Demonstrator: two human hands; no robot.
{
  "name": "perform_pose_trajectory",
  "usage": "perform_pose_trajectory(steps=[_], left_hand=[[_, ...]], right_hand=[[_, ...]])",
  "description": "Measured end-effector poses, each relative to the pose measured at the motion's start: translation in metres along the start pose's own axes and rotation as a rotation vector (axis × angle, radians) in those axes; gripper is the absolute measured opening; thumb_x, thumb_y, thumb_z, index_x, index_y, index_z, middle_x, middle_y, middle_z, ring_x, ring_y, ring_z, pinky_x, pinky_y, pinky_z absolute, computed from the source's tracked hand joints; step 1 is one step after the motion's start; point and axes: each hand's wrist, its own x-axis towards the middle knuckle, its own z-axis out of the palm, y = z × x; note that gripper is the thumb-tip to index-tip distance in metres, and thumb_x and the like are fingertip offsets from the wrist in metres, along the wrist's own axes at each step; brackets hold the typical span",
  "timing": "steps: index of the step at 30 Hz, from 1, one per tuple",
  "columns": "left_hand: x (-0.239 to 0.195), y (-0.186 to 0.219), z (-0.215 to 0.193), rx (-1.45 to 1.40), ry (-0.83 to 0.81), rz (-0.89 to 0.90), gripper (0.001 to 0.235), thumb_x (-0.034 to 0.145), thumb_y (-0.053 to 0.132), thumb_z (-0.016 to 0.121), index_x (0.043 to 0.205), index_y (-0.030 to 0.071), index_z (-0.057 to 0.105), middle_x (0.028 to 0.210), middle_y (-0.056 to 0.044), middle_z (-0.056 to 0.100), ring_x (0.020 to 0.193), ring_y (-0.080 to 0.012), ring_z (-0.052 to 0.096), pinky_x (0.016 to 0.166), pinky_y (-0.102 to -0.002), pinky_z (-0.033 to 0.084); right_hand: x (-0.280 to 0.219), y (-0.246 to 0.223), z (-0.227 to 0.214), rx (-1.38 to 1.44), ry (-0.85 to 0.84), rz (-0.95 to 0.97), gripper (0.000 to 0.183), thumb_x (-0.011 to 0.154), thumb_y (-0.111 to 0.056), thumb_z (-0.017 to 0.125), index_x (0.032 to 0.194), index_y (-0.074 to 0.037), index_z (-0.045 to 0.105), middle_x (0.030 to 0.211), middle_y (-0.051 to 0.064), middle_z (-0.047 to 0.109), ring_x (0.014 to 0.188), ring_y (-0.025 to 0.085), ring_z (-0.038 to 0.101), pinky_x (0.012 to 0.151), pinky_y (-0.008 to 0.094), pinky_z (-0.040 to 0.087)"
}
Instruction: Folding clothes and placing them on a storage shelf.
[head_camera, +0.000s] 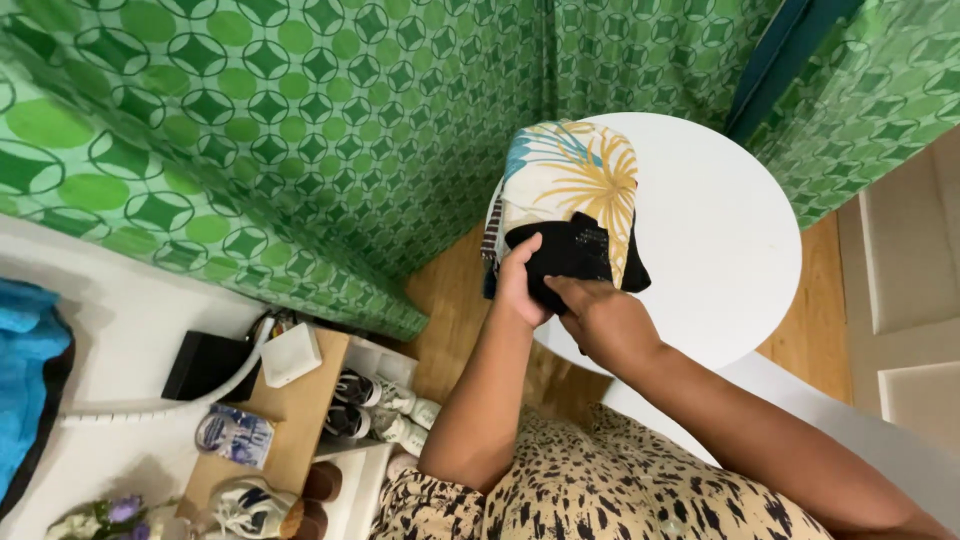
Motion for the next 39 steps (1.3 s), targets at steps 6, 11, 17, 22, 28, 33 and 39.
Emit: perform_pose_trajectory(steps=[6,11,17,22,28,33,39], left_hand=[[-0.033,-0.025,-0.016,0.045,-0.029,0.06,0.044,0.092,0.034,0.062,0.121,0.002,0.067,0.114,-0.014,0.072,0.1,-0.0331,0.069,0.091,-0.048,0.055],[-0.076,-0.046,-0.006,0.006,-0.047,0.146,0.041,0.094,0.032,0.061,0.122,0.002,0.066,0.113,-0.013,0.072,0.101,-0.0311,0.069,0.091,-0.045,0.056],[-0.138,-0.079,0.015,-0.07,-0.094,0.111,0.045,0.092,0.034,0.059,0.122,0.0,0.065,0.112,-0.016,0.072,0.101,-0.0322,0.069,0.092,-0.046,0.056],[-0.184,-0.114,0.025,-0.081,-0.056,0.103,0.049,0.09,0.036,0.059,0.122,-0.001,0.065,0.109,-0.017,0.073,0.096,-0.0329,0.071,0.09,-0.047,0.058],[-0.223,-0.157,-0.007,-0.083,-0.01,0.206,0.043,0.093,0.034,0.064,0.117,-0.001,0.067,0.1,-0.016,0.073,0.084,-0.0321,0.072,0.082,-0.045,0.061],[-0.283,-0.19,0.004,-0.109,0.106,0.29,0.043,0.088,0.034,0.065,0.115,0.0,0.068,0.098,-0.015,0.074,0.082,-0.0308,0.072,0.08,-0.044,0.061],[-0.341,-0.219,-0.007,-0.154,0.203,0.441,0.044,0.089,0.034,0.067,0.118,0.002,0.068,0.1,-0.014,0.073,0.084,-0.0302,0.072,0.081,-0.044,0.061]], right_hand=[[-0.034,-0.012,-0.013,0.016,-0.019,-0.128,0.047,0.083,-0.023,0.072,0.129,-0.013,0.068,0.124,0.016,0.07,0.11,0.037,0.067,0.087,0.045,0.056],[-0.056,-0.02,-0.023,0.114,-0.005,-0.157,0.047,0.091,-0.04,0.07,0.126,-0.008,0.068,0.128,0.018,0.068,0.117,0.039,0.063,0.097,0.045,0.051],[-0.091,-0.019,-0.024,0.226,0.0,-0.159,0.048,0.1,-0.038,0.06,0.134,-0.005,0.064,0.142,0.022,0.058,0.132,0.042,0.052,0.11,0.048,0.041],[-0.125,-0.025,-0.028,0.288,0.018,-0.189,0.047,0.105,-0.035,0.054,0.14,-0.004,0.06,0.148,0.025,0.053,0.139,0.044,0.046,0.115,0.049,0.036],[-0.169,-0.041,-0.028,0.349,-0.039,-0.158,0.054,0.105,-0.037,0.054,0.147,-0.004,0.052,0.154,0.031,0.042,0.142,0.048,0.039,0.117,0.051,0.032],[-0.199,-0.057,-0.017,0.333,-0.088,-0.237,0.056,0.105,-0.037,0.055,0.149,-0.004,0.049,0.155,0.033,0.039,0.143,0.05,0.037,0.118,0.052,0.031],[-0.221,-0.09,-0.005,0.369,-0.183,-0.339,0.056,0.106,-0.036,0.053,0.151,-0.004,0.047,0.158,0.035,0.031,0.147,0.052,0.031,0.118,0.053,0.028]])
